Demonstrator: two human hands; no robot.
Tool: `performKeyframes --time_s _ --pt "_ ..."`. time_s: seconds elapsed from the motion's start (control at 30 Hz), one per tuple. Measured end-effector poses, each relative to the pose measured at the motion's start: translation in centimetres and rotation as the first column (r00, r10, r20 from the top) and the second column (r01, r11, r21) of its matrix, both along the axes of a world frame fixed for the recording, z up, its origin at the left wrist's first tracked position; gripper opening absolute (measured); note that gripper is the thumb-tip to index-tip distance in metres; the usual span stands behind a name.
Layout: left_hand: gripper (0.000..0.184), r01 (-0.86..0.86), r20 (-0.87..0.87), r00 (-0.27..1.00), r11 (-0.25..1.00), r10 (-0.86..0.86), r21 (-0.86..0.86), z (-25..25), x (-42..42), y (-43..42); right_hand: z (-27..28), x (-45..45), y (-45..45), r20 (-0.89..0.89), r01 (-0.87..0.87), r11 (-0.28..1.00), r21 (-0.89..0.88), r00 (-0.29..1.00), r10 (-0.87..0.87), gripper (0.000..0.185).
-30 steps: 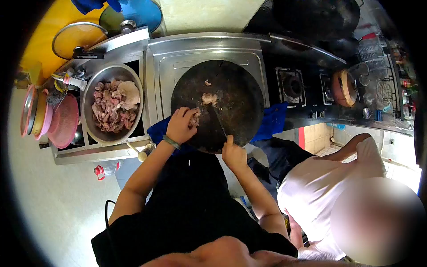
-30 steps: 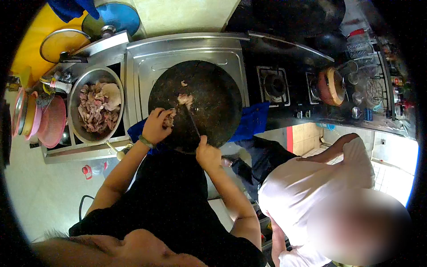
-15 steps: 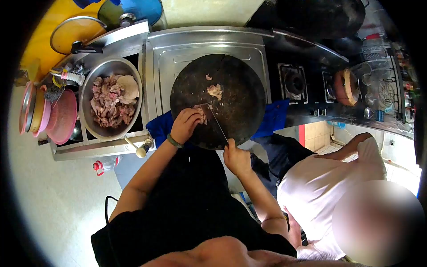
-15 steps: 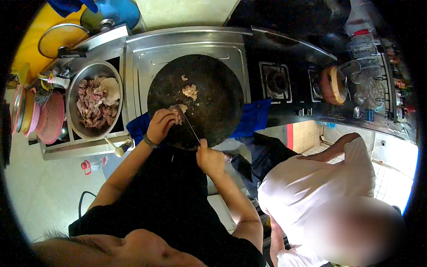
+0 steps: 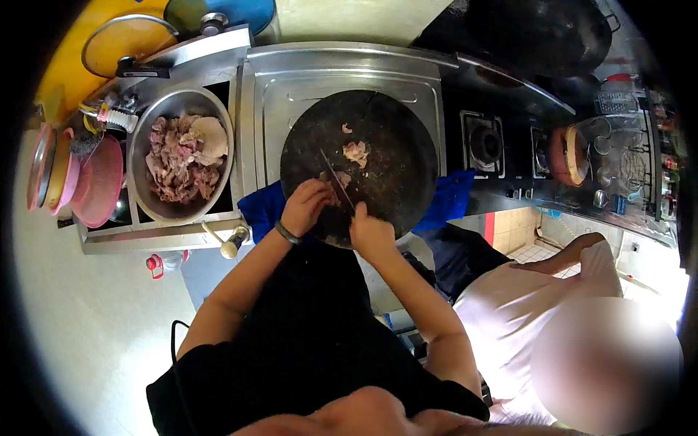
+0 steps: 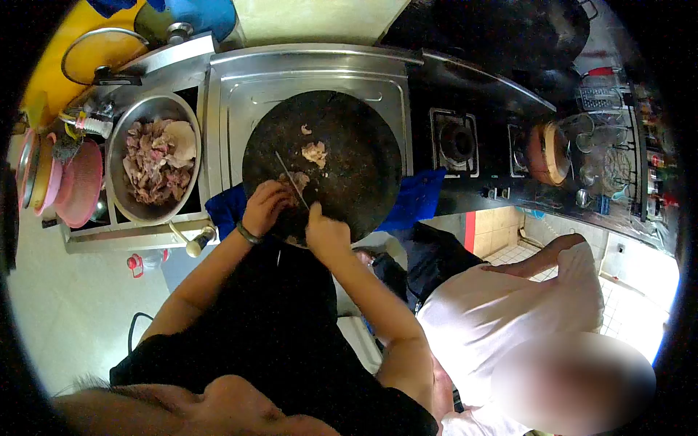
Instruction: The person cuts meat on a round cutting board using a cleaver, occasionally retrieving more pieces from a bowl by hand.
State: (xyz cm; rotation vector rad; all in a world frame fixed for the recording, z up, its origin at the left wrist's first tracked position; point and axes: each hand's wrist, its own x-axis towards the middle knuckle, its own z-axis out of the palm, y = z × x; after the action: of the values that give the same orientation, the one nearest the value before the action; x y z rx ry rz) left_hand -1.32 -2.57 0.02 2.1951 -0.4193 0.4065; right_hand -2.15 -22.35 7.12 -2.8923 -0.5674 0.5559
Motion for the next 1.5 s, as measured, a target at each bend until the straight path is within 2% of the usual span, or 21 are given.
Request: performKeyframes --time_s 0.13,0.3,0.37,0.6,0.67,0.73,0.8,0.87,0.97,1.03,1.13,1.23,1.27,1.33,1.5 --pt "0.028 -0.034 0.013 0.999 0.999 0.034 0.03 0.3 0.3 0.0 -1.1 1.1 1.3 0.064 0.025 0.999 0.035 0.998 -0.027 0.032" --pt "0.028 -0.043 0.045 0.998 0.998 0.041 0.055 0.3 0.1 -0.2 0.1 -2.5 -0.9 0.012 0.057 0.998 -0.034 0.998 -0.057 0.031" --pt "0.028 -0.037 0.045 0.998 0.999 0.036 0.014 0.2 0.1 -0.2 0.4 -3.0 -1.3 -0.01 0.06 0.997 -0.057 0.998 -0.06 0.032" --pt "0.028 -0.064 0.078 0.995 0.998 0.062 0.022 -0.5 -0.3 -0.3 -0.7 3.4 4.3 0.003 0.04 0.998 0.042 0.999 -0.04 0.032" --pt "0.027 -0.063 0.096 0.994 0.995 0.056 0.072 -0.3 -0.1 -0.3 -0.5 1.4 2.4 -0.009 0.064 0.997 0.032 0.998 -0.064 0.032" --pt "0.027 -0.073 0.095 0.993 0.997 0.069 0.04 0.8 -0.2 -0.3 -0.4 -1.4 -0.5 -0.075 0.115 0.993 -0.029 0.99 -0.117 0.034" --pt "0.027 -0.054 0.088 0.995 0.998 0.052 0.017 1.4 -0.3 -0.2 -0.5 -3.8 -3.3 -0.128 0.105 0.994 -0.006 0.986 -0.105 0.037" --pt "0.029 0.004 0.084 0.996 1.0 -0.004 0.006 1.8 0.2 0.1 1.1 -4.4 -4.9 -0.04 0.121 0.992 0.029 0.992 -0.12 0.032" --pt "0.034 0.099 -0.051 0.994 0.995 -0.099 0.002 2.6 0.5 0.9 0.7 -4.7 -6.2 0.073 0.183 0.976 0.119 0.979 -0.193 0.032" --pt "0.039 0.047 -0.095 0.994 0.999 -0.046 0.003 3.5 0.3 0.9 0.4 -4.7 -6.3 0.141 0.228 0.95 0.216 0.955 -0.261 0.033" --pt "0.038 -0.014 -0.196 0.981 1.0 0.009 -0.026 3.9 0.1 1.0 1.1 -4.9 -6.2 0.022 0.325 0.906 0.271 0.939 -0.344 0.035" --pt "0.033 -0.151 -0.294 0.947 0.987 0.129 -0.051 3.2 -0.7 0.7 1.7 -5.9 -5.8 -0.009 0.317 0.901 0.295 0.944 -0.329 0.031" --pt "0.032 -0.21 -0.326 0.928 0.976 0.181 -0.056 2.8 -1.1 0.5 2.0 -6.2 -5.5 0.034 0.278 0.919 0.279 0.954 -0.298 0.031" --pt "0.027 -0.263 -0.382 0.901 0.959 0.207 -0.1 2.4 -1.4 0.5 2.5 -6.9 -4.6 0.116 0.202 0.95 0.237 0.965 -0.235 0.032" --pt "0.024 -0.394 -0.44 0.851 0.902 0.285 -0.177 0.8 -1.7 0.2 2.7 -7.6 -2.9 0.079 0.111 0.972 0.205 0.988 -0.13 0.035"
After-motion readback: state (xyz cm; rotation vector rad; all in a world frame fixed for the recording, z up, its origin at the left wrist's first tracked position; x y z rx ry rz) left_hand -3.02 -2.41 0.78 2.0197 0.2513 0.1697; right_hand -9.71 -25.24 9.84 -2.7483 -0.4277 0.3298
